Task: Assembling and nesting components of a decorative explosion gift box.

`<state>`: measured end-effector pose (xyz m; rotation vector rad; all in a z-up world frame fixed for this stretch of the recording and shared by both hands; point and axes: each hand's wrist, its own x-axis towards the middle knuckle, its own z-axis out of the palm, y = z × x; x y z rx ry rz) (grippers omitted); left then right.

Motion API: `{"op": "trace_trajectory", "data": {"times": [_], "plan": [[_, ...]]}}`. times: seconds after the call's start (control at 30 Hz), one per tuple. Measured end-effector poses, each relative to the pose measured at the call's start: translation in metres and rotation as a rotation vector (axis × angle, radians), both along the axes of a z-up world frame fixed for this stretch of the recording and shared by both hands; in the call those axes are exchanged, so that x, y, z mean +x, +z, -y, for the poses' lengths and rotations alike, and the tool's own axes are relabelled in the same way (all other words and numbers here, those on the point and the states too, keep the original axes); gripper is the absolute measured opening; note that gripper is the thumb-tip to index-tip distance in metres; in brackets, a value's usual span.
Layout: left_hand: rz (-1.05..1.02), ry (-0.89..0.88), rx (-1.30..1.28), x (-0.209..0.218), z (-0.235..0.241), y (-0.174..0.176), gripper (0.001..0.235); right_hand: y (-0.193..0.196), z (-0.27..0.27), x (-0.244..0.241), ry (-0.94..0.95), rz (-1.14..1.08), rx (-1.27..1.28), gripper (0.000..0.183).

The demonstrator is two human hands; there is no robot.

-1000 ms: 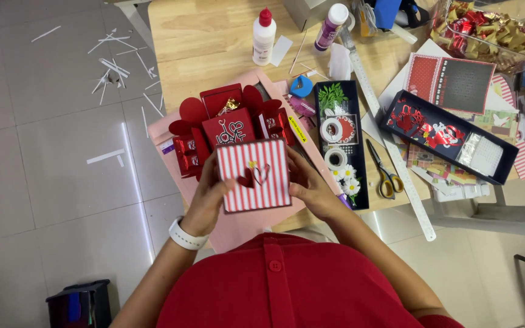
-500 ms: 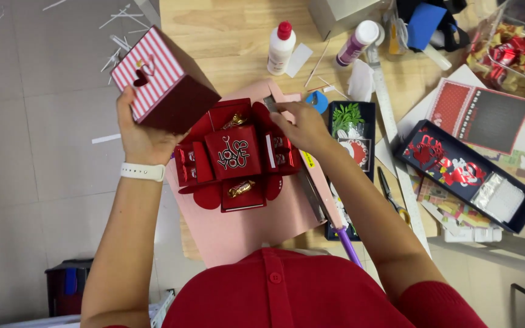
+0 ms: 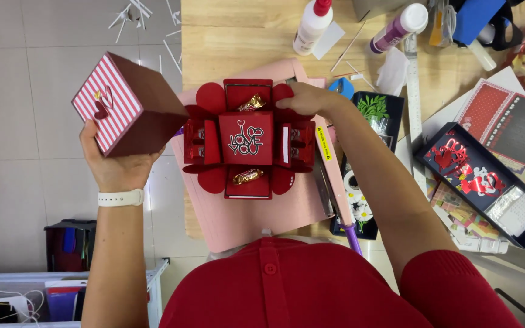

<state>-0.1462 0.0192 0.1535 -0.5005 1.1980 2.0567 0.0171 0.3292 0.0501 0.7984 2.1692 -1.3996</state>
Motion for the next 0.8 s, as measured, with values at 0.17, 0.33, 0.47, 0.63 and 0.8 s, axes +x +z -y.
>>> {"op": "trace_trajectory", "data": {"times": [0.17, 0.33, 0.47, 0.63, 0.8], "plan": [[-0.010, 0.035, 0.004, -0.001, 0.024, -0.016, 0.061, 0.032, 0.009, 0.009, -0.242, -0.070, -0.318, 0.029], [0.000, 0.059, 0.056, -0.001, 0.030, -0.021, 0.061, -0.010, -0.019, -0.002, -0.412, -0.155, -0.427, 0.029], [0.022, 0.078, 0.088, 0.004, 0.032, -0.026, 0.057, -0.022, -0.040, -0.017, -0.635, -0.305, -0.461, 0.027], [0.035, 0.102, 0.083, 0.011, 0.035, -0.050, 0.057, -0.057, -0.059, -0.045, -0.677, -0.381, -0.369, 0.026], [0.026, -0.008, 0.051, 0.017, 0.044, -0.067, 0.063, -0.066, -0.072, -0.090, -0.678, -0.276, -0.179, 0.009]]}}
